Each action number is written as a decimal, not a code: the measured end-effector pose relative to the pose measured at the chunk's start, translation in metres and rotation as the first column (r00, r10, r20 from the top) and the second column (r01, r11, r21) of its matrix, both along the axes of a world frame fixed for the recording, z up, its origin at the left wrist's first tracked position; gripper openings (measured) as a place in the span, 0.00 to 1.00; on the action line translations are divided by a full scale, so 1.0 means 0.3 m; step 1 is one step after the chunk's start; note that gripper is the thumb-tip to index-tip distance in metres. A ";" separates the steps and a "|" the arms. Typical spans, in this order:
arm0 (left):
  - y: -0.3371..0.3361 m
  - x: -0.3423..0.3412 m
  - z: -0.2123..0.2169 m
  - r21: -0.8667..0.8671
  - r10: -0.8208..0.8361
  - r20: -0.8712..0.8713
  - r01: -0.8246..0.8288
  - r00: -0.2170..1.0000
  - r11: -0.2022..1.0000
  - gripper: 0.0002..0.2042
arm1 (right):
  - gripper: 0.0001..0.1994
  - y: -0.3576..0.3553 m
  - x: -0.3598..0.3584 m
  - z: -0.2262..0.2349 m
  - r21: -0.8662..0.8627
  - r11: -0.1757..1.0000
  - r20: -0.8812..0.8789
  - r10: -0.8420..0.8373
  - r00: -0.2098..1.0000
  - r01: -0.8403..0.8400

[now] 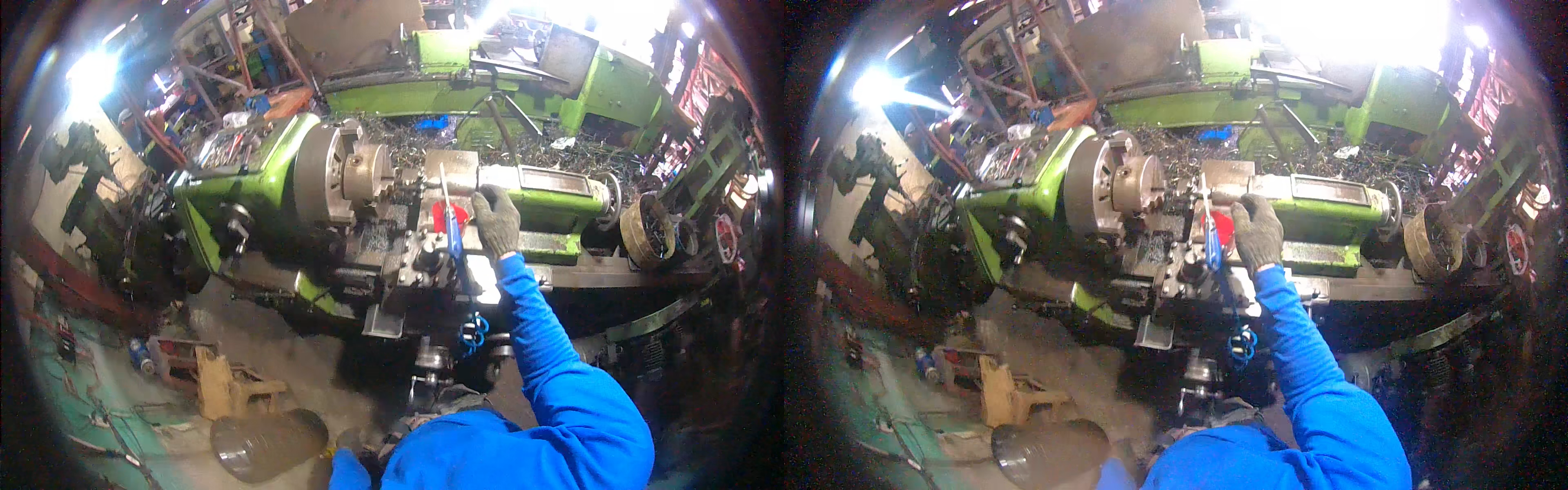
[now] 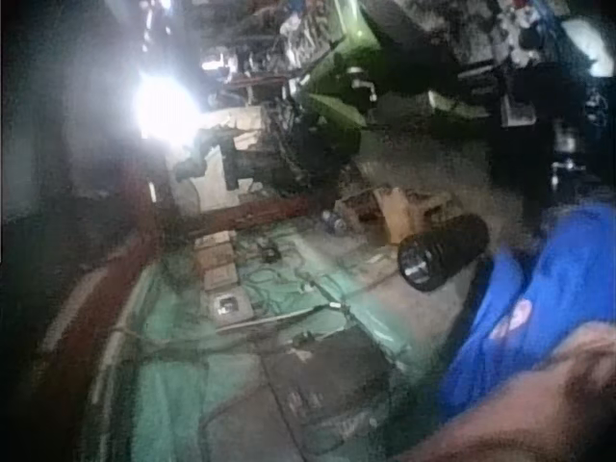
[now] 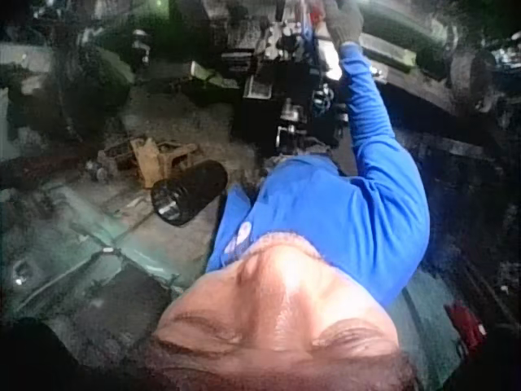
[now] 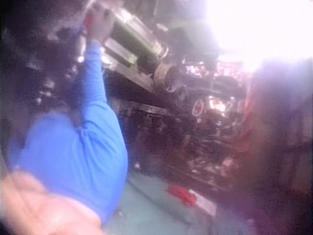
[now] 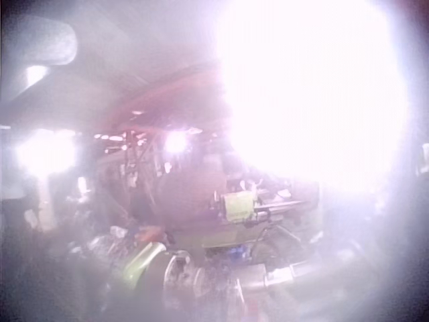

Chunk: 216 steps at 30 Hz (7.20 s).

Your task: The person operates a green metal lathe in a workshop, adjusting the tool post and controls while a cylindrical metal workpiece rotates. They use a red funnel to apply liquid to the cutting area and manipulate the lathe's levers and handles throughout the process.

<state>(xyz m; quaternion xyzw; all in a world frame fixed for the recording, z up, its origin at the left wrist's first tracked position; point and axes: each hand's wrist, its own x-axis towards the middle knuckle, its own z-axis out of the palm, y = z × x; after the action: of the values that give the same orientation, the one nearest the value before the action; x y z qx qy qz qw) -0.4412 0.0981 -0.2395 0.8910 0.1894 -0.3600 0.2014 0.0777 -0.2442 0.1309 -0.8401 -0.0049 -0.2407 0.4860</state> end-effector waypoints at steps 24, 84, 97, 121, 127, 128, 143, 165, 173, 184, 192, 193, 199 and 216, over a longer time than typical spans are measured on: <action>-0.048 0.154 0.055 -0.014 -0.316 -0.081 0.316 0.945 0.949 0.19 | 0.19 0.075 -0.011 -0.071 -0.512 0.851 -0.537 -0.211 0.816 -0.117; -0.059 0.097 -0.083 -0.026 -0.293 0.013 0.294 0.956 0.956 0.15 | 0.20 0.058 0.020 -0.088 -0.487 0.855 -0.593 -0.175 0.786 -0.177; -0.062 0.125 -0.066 -0.028 -0.320 -0.007 0.319 0.948 0.947 0.15 | 0.20 0.062 0.000 -0.065 -0.473 0.866 -0.580 -0.170 0.796 -0.160; -0.171 0.151 0.114 0.065 -0.198 -0.089 0.204 0.976 0.977 0.15 | 0.09 0.013 -0.095 -0.074 -0.296 0.876 -0.388 0.254 0.886 -0.381; -0.228 0.158 0.150 0.143 -0.211 -0.064 0.218 0.975 0.965 0.15 | 0.12 -0.022 -0.105 -0.120 -0.179 0.852 -0.285 0.434 0.855 -0.492; -0.234 0.193 0.174 0.108 -0.169 -0.019 0.170 0.985 0.980 0.16 | 0.13 -0.038 -0.100 -0.118 -0.147 0.852 -0.290 0.448 0.846 -0.502; -0.344 0.340 0.196 0.084 -0.114 0.091 0.107 0.989 0.991 0.13 | 0.14 -0.058 -0.079 -0.086 -0.087 0.808 -0.349 0.523 0.778 -0.582; -0.206 0.011 -0.067 -0.002 -0.140 -0.087 0.140 0.986 0.990 0.16 | 0.23 -0.004 -0.093 -0.008 -0.410 0.861 -0.546 0.033 0.837 -0.301; -0.170 -0.068 -0.049 -0.001 -0.112 -0.058 0.112 0.992 0.994 0.16 | 0.26 0.058 -0.112 0.011 -0.397 0.871 -0.512 0.052 0.858 -0.290; -0.137 -0.100 -0.072 -0.010 -0.142 -0.077 0.142 0.987 0.990 0.15 | 0.18 0.034 -0.124 0.008 -0.454 0.869 -0.457 -0.037 0.889 -0.197; -0.154 -0.059 -0.098 -0.013 -0.140 -0.064 0.140 0.988 0.990 0.15 | 0.18 0.040 -0.173 0.081 -0.427 0.872 -0.462 0.015 0.887 -0.238; -0.159 -0.048 -0.108 -0.016 -0.141 -0.058 0.140 0.988 0.990 0.15 | 0.18 0.034 -0.139 0.043 -0.434 0.869 -0.473 0.007 0.881 -0.239; -0.169 0.054 -0.095 0.016 -0.143 -0.018 0.143 0.990 0.990 0.15 | 0.17 0.021 -0.077 -0.026 -0.411 0.880 -0.475 0.015 0.880 -0.237; -0.257 0.131 0.058 0.091 -0.151 -0.110 0.161 0.982 0.983 0.14 | 0.18 -0.005 -0.109 -0.012 -0.361 0.883 -0.537 0.066 0.841 -0.300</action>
<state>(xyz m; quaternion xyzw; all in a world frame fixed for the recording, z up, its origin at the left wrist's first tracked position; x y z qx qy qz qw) -0.4019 0.0210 -0.2222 0.8924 0.1467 -0.4101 0.1180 0.0451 -0.2458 0.1274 -0.9550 -0.0115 0.0459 0.2928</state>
